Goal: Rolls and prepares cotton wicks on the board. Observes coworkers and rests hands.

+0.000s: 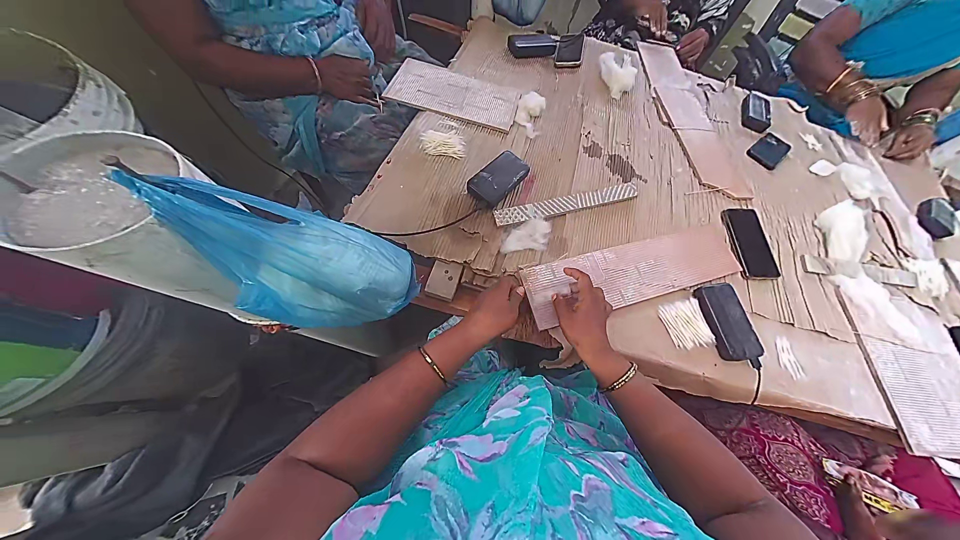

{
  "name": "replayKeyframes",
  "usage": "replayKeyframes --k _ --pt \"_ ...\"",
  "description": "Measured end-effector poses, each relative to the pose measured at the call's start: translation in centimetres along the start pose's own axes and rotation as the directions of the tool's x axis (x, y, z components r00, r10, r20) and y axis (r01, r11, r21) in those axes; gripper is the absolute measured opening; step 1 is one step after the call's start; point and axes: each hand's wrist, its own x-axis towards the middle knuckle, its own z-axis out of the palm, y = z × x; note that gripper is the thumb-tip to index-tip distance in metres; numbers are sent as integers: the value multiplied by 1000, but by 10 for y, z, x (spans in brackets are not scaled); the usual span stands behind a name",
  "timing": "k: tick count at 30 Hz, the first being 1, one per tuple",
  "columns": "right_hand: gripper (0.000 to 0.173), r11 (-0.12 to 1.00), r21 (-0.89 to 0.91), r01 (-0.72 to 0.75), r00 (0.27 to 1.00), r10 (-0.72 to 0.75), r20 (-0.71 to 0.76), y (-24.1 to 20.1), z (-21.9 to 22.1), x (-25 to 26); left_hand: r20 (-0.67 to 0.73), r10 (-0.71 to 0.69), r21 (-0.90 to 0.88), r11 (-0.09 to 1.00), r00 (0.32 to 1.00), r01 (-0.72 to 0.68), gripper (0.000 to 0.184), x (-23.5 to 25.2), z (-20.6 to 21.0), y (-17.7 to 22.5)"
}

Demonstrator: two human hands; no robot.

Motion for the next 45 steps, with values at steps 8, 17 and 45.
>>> replayKeyframes --k 8,17,45 --pt "66 993 -117 -29 999 26 -32 3 -4 2 91 -28 120 993 995 17 33 -3 -2 -1" --pt "42 844 -238 480 877 -464 122 17 -7 24 8 -66 245 967 998 62 33 -6 -4 2" --pt "72 682 -322 656 746 -521 416 24 1 39 21 -47 168 985 999 42 29 2 -7 -2"
